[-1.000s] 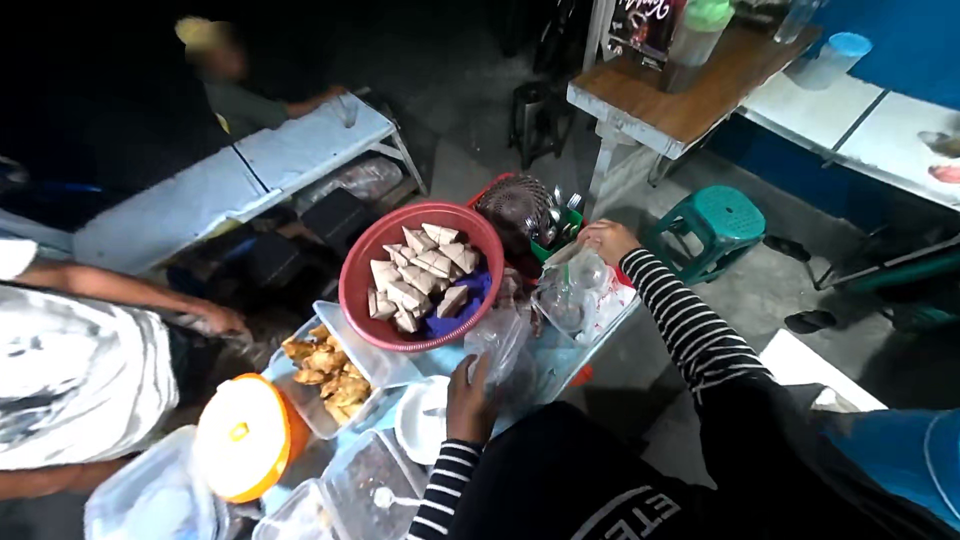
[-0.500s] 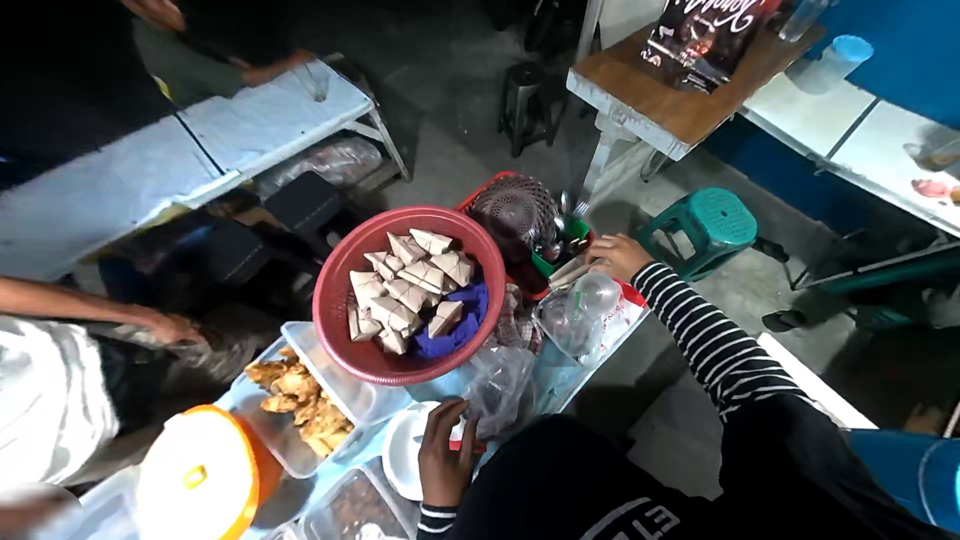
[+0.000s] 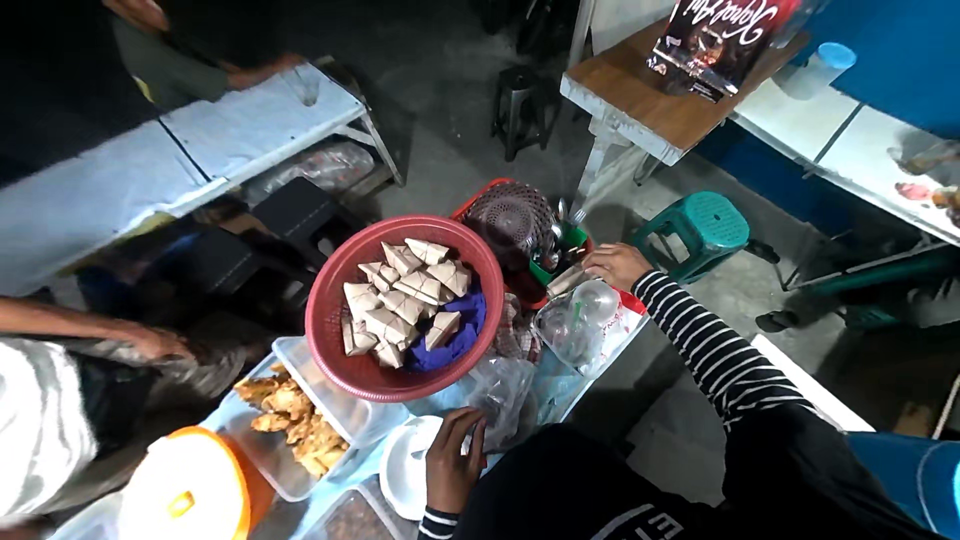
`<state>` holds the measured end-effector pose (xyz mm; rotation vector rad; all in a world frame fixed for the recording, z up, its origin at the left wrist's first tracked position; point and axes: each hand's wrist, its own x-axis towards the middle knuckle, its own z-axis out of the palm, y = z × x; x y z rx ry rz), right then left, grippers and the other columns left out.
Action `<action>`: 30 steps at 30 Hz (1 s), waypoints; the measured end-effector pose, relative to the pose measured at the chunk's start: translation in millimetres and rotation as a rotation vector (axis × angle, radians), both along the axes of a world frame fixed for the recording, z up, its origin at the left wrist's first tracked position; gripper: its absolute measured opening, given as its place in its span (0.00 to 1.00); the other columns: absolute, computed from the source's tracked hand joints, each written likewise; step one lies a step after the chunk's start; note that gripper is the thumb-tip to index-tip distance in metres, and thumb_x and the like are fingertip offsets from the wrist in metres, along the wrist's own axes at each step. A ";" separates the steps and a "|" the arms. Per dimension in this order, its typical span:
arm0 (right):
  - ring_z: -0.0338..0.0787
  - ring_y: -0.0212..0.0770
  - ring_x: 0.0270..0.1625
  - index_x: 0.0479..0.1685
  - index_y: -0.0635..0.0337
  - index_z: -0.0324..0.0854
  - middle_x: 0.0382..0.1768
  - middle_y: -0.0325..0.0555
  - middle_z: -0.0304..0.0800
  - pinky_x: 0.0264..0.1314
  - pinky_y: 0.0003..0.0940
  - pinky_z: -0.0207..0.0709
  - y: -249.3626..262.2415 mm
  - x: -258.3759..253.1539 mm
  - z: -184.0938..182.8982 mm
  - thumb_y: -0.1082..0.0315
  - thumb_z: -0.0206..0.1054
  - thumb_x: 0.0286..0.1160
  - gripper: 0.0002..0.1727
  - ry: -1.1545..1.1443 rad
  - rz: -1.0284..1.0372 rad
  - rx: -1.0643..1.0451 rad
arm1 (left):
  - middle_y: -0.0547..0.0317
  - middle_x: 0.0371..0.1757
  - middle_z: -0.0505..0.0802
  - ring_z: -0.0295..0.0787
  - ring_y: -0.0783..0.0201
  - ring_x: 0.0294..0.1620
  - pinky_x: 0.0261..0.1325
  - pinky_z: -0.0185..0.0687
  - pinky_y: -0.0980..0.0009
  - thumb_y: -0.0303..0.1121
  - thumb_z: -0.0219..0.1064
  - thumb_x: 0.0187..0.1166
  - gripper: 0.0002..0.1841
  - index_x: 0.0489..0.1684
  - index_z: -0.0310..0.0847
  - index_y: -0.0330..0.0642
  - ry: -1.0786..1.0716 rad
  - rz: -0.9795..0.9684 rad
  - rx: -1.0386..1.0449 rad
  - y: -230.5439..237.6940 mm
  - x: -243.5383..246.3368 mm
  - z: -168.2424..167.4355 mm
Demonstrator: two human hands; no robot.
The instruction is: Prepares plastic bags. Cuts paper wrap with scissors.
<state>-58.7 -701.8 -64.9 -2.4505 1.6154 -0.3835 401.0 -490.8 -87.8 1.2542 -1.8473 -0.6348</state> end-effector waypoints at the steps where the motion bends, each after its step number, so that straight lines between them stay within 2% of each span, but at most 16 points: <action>1: 0.92 0.43 0.63 0.47 0.47 0.96 0.56 0.36 0.97 0.72 0.52 0.82 1.2 0.7 -0.5 0.63 0.71 0.80 0.08 -0.058 -0.019 0.009 | 0.60 0.55 0.94 0.92 0.72 0.56 0.61 0.90 0.74 0.34 0.71 0.79 0.08 0.47 0.93 0.43 0.000 -0.002 0.001 -0.5 -0.2 0.5; 4: 0.91 0.41 0.65 0.44 0.49 0.96 0.55 0.36 0.97 0.76 0.51 0.79 4.0 1.9 0.6 0.65 0.72 0.77 0.07 -0.182 -0.074 0.008 | 0.58 0.55 0.94 0.92 0.70 0.57 0.62 0.91 0.72 0.33 0.71 0.79 0.08 0.47 0.93 0.43 0.032 -0.010 0.000 -1.7 -1.5 -0.2; 13: 0.90 0.39 0.66 0.44 0.48 0.97 0.55 0.35 0.97 0.79 0.51 0.75 5.2 5.9 12.6 0.65 0.73 0.77 0.06 -0.262 -0.116 -0.009 | 0.60 0.55 0.94 0.92 0.71 0.57 0.62 0.91 0.73 0.34 0.70 0.80 0.07 0.46 0.93 0.45 0.035 -0.032 -0.013 -3.7 -2.1 -1.8; 15: 0.90 0.40 0.67 0.44 0.48 0.97 0.56 0.34 0.97 0.81 0.53 0.72 7.4 7.4 19.0 0.63 0.73 0.77 0.07 -0.267 -0.109 -0.098 | 0.60 0.55 0.94 0.92 0.71 0.56 0.61 0.91 0.72 0.35 0.70 0.80 0.07 0.46 0.93 0.46 0.027 -0.039 -0.019 -5.2 -2.3 0.9; 17: 0.88 0.41 0.69 0.45 0.48 0.97 0.59 0.35 0.96 0.77 0.53 0.74 9.8 9.7 37.8 0.64 0.74 0.76 0.07 -0.322 -0.136 -0.219 | 0.61 0.55 0.94 0.92 0.71 0.56 0.61 0.91 0.72 0.36 0.70 0.80 0.08 0.47 0.93 0.47 0.014 -0.035 -0.025 -7.8 -2.7 5.1; 19: 0.89 0.40 0.66 0.44 0.48 0.97 0.56 0.35 0.97 0.78 0.51 0.74 14.9 10.5 59.9 0.64 0.75 0.75 0.06 -0.337 -0.116 -0.285 | 0.61 0.55 0.94 0.92 0.70 0.55 0.59 0.92 0.71 0.36 0.70 0.81 0.08 0.48 0.93 0.47 0.014 -0.020 -0.057 -9.8 -2.4 12.2; 22: 0.93 0.40 0.62 0.47 0.57 0.94 0.52 0.42 0.98 0.78 0.48 0.78 30.8 19.7 101.8 0.69 0.72 0.77 0.07 -0.488 -0.119 -0.391 | 0.58 0.56 0.92 0.91 0.68 0.54 0.58 0.91 0.71 0.37 0.68 0.82 0.10 0.50 0.91 0.44 0.043 0.010 -0.138 -20.7 -5.5 30.1; 24: 0.94 0.36 0.55 0.53 0.64 0.87 0.51 0.44 0.96 0.67 0.40 0.87 45.9 32.9 129.2 0.71 0.67 0.80 0.09 -0.674 -0.163 -0.403 | 0.56 0.57 0.92 0.91 0.66 0.57 0.61 0.91 0.68 0.40 0.69 0.82 0.13 0.53 0.90 0.43 0.101 0.020 -0.153 -33.6 -17.0 50.4; 26: 0.91 0.29 0.41 0.55 0.62 0.83 0.41 0.38 0.92 0.48 0.30 0.89 58.6 54.7 148.5 0.70 0.68 0.80 0.10 -0.859 -0.212 -0.382 | 0.51 0.64 0.91 0.87 0.59 0.67 0.70 0.86 0.60 0.47 0.71 0.80 0.22 0.62 0.86 0.40 0.182 -0.027 -0.135 -52.9 -34.6 81.0; 27: 0.90 0.27 0.37 0.55 0.59 0.83 0.37 0.34 0.92 0.42 0.28 0.88 63.1 67.3 155.7 0.70 0.69 0.80 0.10 -0.937 -0.234 -0.364 | 0.47 0.70 0.88 0.84 0.55 0.73 0.75 0.83 0.55 0.51 0.74 0.77 0.31 0.71 0.81 0.36 0.233 -0.067 -0.107 -63.1 -45.3 99.2; 29: 0.90 0.28 0.35 0.55 0.57 0.83 0.35 0.33 0.92 0.41 0.29 0.88 73.3 92.8 162.5 0.70 0.68 0.81 0.09 -1.061 -0.272 -0.304 | 0.39 0.84 0.75 0.73 0.49 0.84 0.83 0.76 0.52 0.58 0.81 0.66 0.54 0.87 0.59 0.29 0.350 -0.145 -0.026 -78.4 -68.4 134.2; 30: 0.91 0.29 0.36 0.55 0.58 0.84 0.35 0.35 0.93 0.43 0.30 0.89 78.0 105.4 163.6 0.71 0.67 0.81 0.09 -1.118 -0.279 -0.285 | 0.36 0.88 0.68 0.69 0.49 0.86 0.84 0.75 0.54 0.57 0.84 0.61 0.63 0.90 0.47 0.27 0.431 -0.183 0.022 -84.0 -79.5 149.1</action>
